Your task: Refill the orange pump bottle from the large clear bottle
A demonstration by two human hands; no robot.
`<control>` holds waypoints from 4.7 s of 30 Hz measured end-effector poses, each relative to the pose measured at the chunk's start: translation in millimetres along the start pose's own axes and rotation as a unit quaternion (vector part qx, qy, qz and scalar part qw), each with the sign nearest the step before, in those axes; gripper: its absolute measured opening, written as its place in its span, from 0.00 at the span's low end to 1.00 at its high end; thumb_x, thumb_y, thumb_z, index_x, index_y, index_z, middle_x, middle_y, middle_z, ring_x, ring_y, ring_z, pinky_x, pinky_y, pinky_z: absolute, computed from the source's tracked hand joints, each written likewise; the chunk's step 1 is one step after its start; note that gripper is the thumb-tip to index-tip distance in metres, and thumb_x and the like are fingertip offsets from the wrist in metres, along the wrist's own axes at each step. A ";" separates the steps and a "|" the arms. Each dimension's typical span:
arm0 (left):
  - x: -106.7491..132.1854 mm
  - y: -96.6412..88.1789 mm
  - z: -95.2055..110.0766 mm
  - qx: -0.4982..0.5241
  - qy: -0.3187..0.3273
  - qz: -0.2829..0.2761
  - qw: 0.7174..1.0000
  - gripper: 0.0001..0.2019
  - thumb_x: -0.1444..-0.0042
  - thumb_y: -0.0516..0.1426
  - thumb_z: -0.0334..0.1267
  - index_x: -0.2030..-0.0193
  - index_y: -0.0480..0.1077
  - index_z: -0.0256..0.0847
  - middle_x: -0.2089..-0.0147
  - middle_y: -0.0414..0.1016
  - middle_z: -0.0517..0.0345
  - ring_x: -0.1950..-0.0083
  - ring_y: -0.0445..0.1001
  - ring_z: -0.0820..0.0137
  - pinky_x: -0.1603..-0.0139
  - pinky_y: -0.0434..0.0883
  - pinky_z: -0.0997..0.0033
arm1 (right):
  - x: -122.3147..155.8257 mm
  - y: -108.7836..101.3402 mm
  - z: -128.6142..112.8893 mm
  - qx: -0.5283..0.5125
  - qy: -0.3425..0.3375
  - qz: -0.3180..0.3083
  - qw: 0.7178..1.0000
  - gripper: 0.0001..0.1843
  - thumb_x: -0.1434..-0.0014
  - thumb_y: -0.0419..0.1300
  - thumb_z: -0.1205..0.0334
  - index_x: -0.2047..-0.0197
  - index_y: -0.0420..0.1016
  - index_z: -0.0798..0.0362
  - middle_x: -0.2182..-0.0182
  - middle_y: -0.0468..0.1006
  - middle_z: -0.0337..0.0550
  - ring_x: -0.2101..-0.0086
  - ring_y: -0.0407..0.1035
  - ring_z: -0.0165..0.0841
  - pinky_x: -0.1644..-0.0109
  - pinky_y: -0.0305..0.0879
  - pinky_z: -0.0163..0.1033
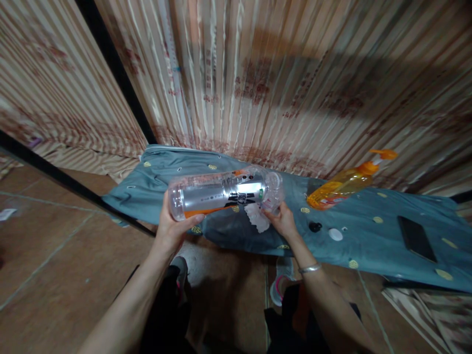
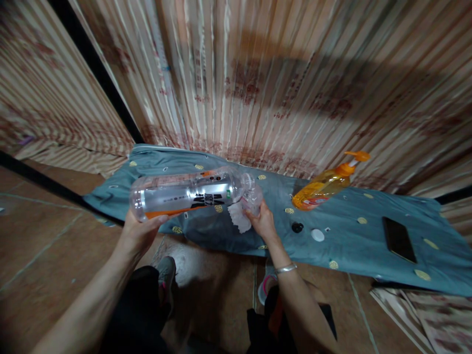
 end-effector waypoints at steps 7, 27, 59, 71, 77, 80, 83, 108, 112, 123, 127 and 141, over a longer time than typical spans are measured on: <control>0.9 0.8 -0.3 0.004 -0.002 -0.008 1.000 0.50 0.74 0.79 0.44 0.40 0.66 0.44 0.35 0.72 0.46 0.32 0.70 0.46 0.25 0.59 0.41 | 0.0 0.8 0.6 -0.005 -0.005 0.001 1.000 0.29 0.49 0.66 0.41 0.51 0.73 0.50 0.59 0.85 0.51 0.61 0.80 0.46 0.57 0.75 0.47; 0.5 -0.8 -0.4 -0.012 0.012 -0.018 1.000 0.48 0.72 0.79 0.45 0.41 0.67 0.45 0.38 0.74 0.47 0.36 0.75 0.49 0.32 0.69 0.46 | -0.1 1.1 2.3 0.009 -0.001 -0.005 1.000 0.31 0.50 0.64 0.37 0.51 0.72 0.52 0.59 0.85 0.53 0.61 0.79 0.47 0.57 0.74 0.48; 0.3 -2.4 -0.4 -0.014 0.017 -0.019 1.000 0.48 0.72 0.79 0.44 0.40 0.67 0.43 0.39 0.74 0.47 0.36 0.74 0.48 0.31 0.69 0.46 | 0.6 0.8 -0.5 -0.004 -0.004 -0.006 1.000 0.31 0.49 0.65 0.37 0.51 0.72 0.51 0.57 0.85 0.53 0.59 0.80 0.47 0.55 0.75 0.49; 1.0 0.5 2.0 -0.016 0.016 -0.012 1.000 0.50 0.74 0.79 0.46 0.40 0.67 0.44 0.36 0.73 0.46 0.33 0.71 0.46 0.29 0.66 0.44 | 0.4 0.3 0.7 0.005 -0.001 -0.003 1.000 0.32 0.49 0.65 0.35 0.52 0.72 0.51 0.58 0.85 0.53 0.59 0.80 0.48 0.56 0.75 0.49; 0.2 -3.4 -1.6 -0.026 0.020 -0.019 0.999 0.48 0.72 0.78 0.46 0.40 0.67 0.43 0.39 0.74 0.47 0.36 0.74 0.49 0.32 0.70 0.48 | 0.3 1.3 1.4 0.006 -0.006 0.003 1.000 0.31 0.49 0.65 0.36 0.52 0.71 0.50 0.57 0.85 0.54 0.59 0.80 0.48 0.55 0.75 0.49; 0.3 -4.3 -2.0 -0.031 0.030 -0.028 0.999 0.47 0.69 0.78 0.46 0.40 0.67 0.43 0.39 0.75 0.48 0.37 0.75 0.51 0.34 0.71 0.51 | 0.4 1.6 1.5 0.004 -0.002 0.000 1.000 0.31 0.50 0.65 0.36 0.52 0.72 0.51 0.58 0.85 0.53 0.60 0.80 0.47 0.56 0.75 0.48; 0.3 -3.3 -1.4 -0.027 0.026 -0.029 0.999 0.47 0.70 0.78 0.45 0.40 0.67 0.44 0.38 0.74 0.47 0.35 0.74 0.50 0.33 0.71 0.50 | 0.5 1.2 1.5 0.006 -0.001 0.000 1.000 0.31 0.50 0.65 0.36 0.52 0.72 0.51 0.60 0.85 0.53 0.62 0.79 0.47 0.58 0.75 0.48; -0.3 -2.1 -0.9 -0.034 0.029 -0.021 0.999 0.47 0.71 0.79 0.48 0.41 0.69 0.44 0.39 0.75 0.48 0.34 0.72 0.48 0.31 0.69 0.46 | 1.2 -0.4 -2.3 0.000 0.005 -0.001 1.000 0.30 0.51 0.66 0.40 0.52 0.72 0.52 0.60 0.85 0.53 0.62 0.80 0.47 0.57 0.75 0.47; 0.0 -0.6 0.1 -0.020 0.020 -0.013 1.000 0.49 0.74 0.79 0.47 0.41 0.68 0.44 0.38 0.73 0.48 0.33 0.71 0.47 0.28 0.64 0.45 | 1.5 -0.3 -1.7 -0.003 0.001 0.002 1.000 0.29 0.50 0.66 0.40 0.52 0.73 0.51 0.61 0.85 0.52 0.63 0.80 0.47 0.59 0.75 0.47; -0.1 -1.8 -0.1 -0.032 0.038 -0.023 0.998 0.46 0.70 0.78 0.46 0.41 0.69 0.45 0.39 0.75 0.48 0.34 0.73 0.47 0.32 0.71 0.46 | 0.8 1.4 2.3 -0.007 -0.002 0.002 1.000 0.31 0.50 0.66 0.38 0.51 0.73 0.53 0.60 0.85 0.54 0.61 0.80 0.48 0.58 0.75 0.48; -0.4 -3.2 -1.6 -0.043 0.060 -0.026 0.997 0.46 0.69 0.78 0.48 0.40 0.68 0.45 0.42 0.77 0.48 0.37 0.76 0.48 0.36 0.74 0.45 | 0.9 1.3 2.5 -0.009 -0.004 0.001 1.000 0.32 0.50 0.65 0.38 0.51 0.72 0.52 0.58 0.85 0.53 0.60 0.80 0.47 0.56 0.75 0.48; -1.1 -3.5 -2.4 -0.031 0.032 -0.017 0.999 0.49 0.72 0.79 0.47 0.40 0.67 0.44 0.40 0.75 0.46 0.36 0.74 0.46 0.33 0.70 0.41 | 1.9 0.6 -0.5 0.002 0.020 0.000 1.000 0.30 0.52 0.67 0.40 0.53 0.72 0.51 0.59 0.85 0.54 0.60 0.80 0.49 0.57 0.75 0.48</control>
Point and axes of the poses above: each hand's wrist, its own x-axis away from the middle knuckle, its own y-axis out of the palm, z = x × y, the point moved 3 cm from there along -x, towards the middle knuckle
